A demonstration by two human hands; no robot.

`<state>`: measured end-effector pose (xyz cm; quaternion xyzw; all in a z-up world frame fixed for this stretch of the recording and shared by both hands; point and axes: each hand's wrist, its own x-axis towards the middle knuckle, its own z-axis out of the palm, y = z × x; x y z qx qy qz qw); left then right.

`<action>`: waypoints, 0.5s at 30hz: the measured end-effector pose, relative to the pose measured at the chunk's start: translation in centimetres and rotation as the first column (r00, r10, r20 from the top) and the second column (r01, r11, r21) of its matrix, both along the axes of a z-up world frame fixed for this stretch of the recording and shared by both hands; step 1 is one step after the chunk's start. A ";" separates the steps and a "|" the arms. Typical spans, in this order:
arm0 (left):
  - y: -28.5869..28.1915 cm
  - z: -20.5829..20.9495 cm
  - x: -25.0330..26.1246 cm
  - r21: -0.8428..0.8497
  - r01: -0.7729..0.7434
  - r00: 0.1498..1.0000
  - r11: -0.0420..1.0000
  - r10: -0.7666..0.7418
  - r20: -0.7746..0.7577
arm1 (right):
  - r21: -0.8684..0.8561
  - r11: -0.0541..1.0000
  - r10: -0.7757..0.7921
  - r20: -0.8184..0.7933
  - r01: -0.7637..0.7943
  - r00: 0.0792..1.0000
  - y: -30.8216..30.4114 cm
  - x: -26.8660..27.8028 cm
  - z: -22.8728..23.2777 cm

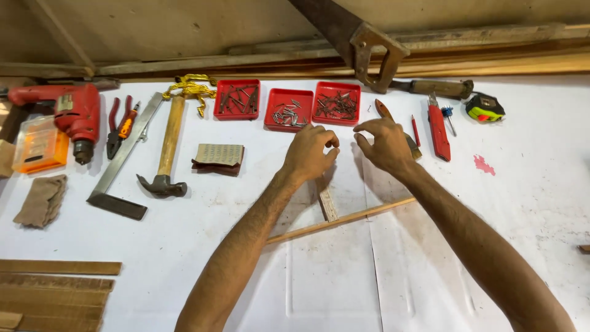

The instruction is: Measuring and marking various wooden strips and boards at a workshop bench.

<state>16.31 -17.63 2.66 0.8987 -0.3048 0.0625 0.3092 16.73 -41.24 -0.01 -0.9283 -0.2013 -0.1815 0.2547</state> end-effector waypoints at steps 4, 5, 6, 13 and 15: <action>-1.8 -0.7 0.7 0.047 0.041 0.999 0.998 -0.041 -0.010 | -0.005 0.998 -0.057 -0.080 0.056 0.995 -1.5 -0.7 -0.1; -2.3 -0.6 1.1 0.047 0.052 0.999 0.998 -0.052 -0.005 | -0.043 0.996 -0.076 -0.022 0.075 0.997 -1.8 -0.7 0.4; -2.9 -0.5 1.4 0.047 0.063 0.998 0.997 -0.064 0.001 | -0.080 0.992 -0.094 0.036 0.096 0.995 -2.2 -0.7 0.9; -7.1 -1.4 1.9 0.112 0.125 0.992 0.986 -0.126 -0.001 | -0.079 0.963 -0.252 0.054 0.256 0.966 -7.5 -2.2 1.1; -8.3 -1.7 2.1 0.151 0.144 0.989 0.978 -0.145 0.000 | -0.034 0.936 -0.351 -0.076 0.350 0.933 -9.4 -1.8 0.6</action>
